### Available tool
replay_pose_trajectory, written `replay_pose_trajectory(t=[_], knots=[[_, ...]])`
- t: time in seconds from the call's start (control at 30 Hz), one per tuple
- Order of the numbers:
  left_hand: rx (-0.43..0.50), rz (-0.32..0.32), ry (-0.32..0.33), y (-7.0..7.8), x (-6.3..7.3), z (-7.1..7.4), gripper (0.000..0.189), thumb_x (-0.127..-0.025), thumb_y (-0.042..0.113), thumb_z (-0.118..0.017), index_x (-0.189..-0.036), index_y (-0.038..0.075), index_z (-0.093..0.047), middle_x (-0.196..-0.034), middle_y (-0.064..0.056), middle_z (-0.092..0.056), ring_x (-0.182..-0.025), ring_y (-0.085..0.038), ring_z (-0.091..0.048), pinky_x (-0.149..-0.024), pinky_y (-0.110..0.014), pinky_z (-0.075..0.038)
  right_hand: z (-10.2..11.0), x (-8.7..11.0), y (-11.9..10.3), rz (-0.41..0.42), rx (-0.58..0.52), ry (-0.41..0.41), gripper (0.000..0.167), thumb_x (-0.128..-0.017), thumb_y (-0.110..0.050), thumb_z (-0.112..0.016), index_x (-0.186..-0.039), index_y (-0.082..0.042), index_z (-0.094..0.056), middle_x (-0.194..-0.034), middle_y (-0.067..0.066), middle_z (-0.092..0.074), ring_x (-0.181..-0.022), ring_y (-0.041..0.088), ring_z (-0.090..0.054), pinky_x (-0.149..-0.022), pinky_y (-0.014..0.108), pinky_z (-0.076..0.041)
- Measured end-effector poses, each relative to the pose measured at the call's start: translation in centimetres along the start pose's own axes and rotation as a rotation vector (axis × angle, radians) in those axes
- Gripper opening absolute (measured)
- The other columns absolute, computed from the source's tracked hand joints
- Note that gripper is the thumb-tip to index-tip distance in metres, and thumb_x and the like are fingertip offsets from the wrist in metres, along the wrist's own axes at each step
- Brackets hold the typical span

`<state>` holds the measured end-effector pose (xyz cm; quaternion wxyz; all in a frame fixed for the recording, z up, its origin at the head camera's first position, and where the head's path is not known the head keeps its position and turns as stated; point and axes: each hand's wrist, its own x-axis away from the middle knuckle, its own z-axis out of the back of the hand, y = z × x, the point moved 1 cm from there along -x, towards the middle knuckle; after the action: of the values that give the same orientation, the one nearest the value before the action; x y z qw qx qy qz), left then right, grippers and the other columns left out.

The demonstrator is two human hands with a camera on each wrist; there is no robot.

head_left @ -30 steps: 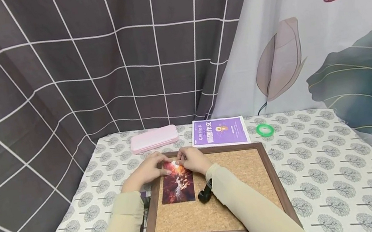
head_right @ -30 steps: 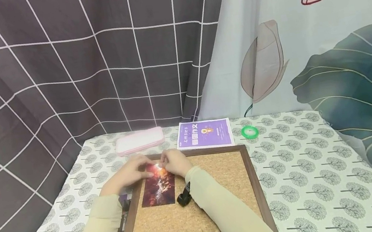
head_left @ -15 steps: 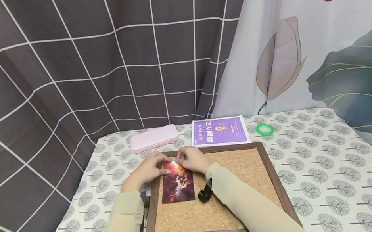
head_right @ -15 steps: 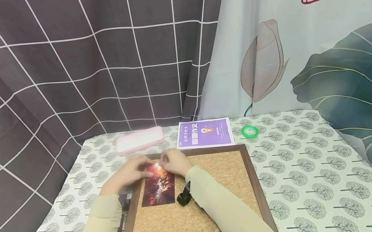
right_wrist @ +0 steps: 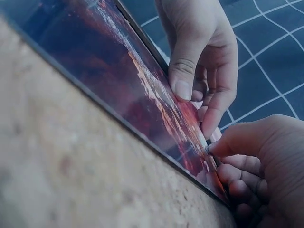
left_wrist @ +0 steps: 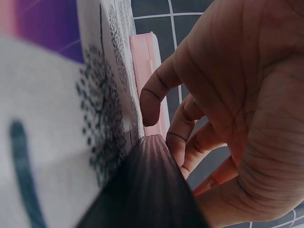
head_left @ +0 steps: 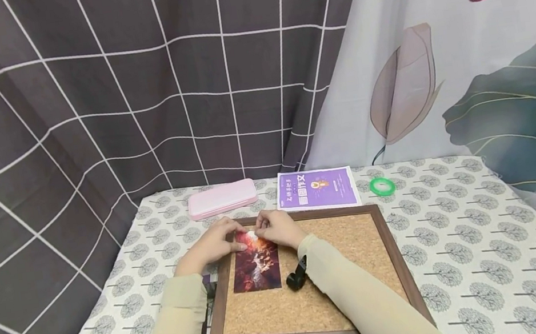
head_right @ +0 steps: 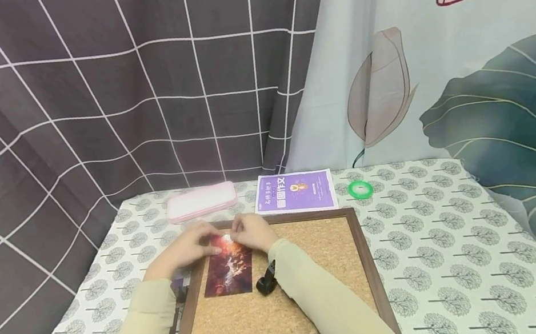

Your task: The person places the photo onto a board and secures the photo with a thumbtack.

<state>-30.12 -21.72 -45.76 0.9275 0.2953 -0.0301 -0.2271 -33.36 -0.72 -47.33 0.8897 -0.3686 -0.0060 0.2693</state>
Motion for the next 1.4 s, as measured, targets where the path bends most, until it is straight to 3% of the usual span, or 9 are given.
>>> replay_pose_trajectory(t=[0.97, 1.4], knots=[[0.01, 0.041, -0.004, 0.17, 0.1, 0.0, 0.036, -0.083, 0.028, -0.082, -0.116, 0.017, -0.073, -0.119, -0.001, -0.06, -0.118, -0.027, -0.054, -0.106, -0.051, -0.042, 0.64, 0.03, 0.2, 0.014, -0.061, -0.021, 0.004, -0.085, -0.014, -0.072, -0.084, -0.012, -0.069, -0.078, -0.003, -0.064, -0.072, 0.011, -0.058, -0.07, 0.027, -0.05], [-0.001, 0.022, -0.002, 0.22, 0.02, 0.21, 0.037, -0.083, 0.029, -0.082, -0.116, 0.015, -0.073, -0.115, 0.0, -0.061, -0.114, -0.026, -0.055, -0.104, -0.049, -0.043, 0.76, 0.07, 0.07, 0.024, -0.064, 0.0, 0.008, -0.085, -0.013, -0.075, -0.079, -0.014, -0.07, -0.072, -0.004, -0.064, -0.067, 0.01, -0.057, -0.066, 0.026, -0.049]])
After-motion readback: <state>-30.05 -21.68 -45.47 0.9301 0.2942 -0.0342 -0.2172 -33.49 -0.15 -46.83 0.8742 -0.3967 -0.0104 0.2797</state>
